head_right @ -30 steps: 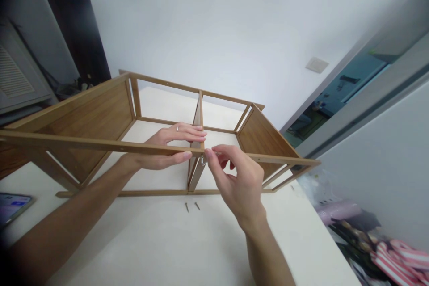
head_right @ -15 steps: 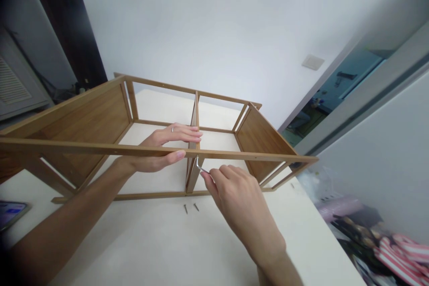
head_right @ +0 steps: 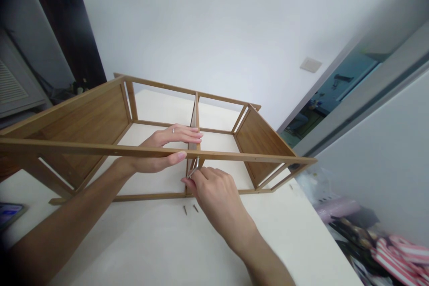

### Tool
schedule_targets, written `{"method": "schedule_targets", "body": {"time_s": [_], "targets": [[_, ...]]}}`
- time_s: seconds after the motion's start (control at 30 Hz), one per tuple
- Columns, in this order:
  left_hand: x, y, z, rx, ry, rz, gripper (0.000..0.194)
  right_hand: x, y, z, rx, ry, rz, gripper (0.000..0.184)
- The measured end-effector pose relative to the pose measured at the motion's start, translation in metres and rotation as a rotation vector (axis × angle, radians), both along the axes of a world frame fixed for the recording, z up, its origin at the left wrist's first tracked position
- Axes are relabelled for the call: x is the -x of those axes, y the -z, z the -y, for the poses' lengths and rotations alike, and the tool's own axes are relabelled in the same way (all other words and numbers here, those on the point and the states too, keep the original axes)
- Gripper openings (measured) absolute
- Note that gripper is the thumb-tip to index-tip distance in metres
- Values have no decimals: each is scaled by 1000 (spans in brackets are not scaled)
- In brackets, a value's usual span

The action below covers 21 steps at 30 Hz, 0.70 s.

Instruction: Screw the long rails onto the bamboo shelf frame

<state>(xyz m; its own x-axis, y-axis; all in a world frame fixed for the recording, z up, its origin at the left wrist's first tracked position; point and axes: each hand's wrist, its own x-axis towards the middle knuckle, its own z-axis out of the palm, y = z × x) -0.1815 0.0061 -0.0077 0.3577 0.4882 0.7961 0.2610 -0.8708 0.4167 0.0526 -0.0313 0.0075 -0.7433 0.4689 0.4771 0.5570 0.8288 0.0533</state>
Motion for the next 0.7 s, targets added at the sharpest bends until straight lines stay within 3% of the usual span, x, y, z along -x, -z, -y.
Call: {"method": "schedule_targets", "body": {"time_s": [0.1, 0.2, 0.43, 0.6, 0.7], "targets": [[0, 0, 0, -2, 2, 6, 37, -1, -5, -2, -207, -57, -15, 37], [-1, 0, 0, 0, 1, 3, 37, -1, -9, -3, -304, -108, -14, 39], [0, 0, 0, 7, 16, 4, 38, 1, -10, 3, -351, -132, -16, 33], [1, -2, 1, 32, 8, -8, 38, 3, -15, 4, -401, -252, -2, 23], [1, -2, 1, 31, 11, -4, 38, 8, -14, -3, -485, -305, -116, 8]]}}
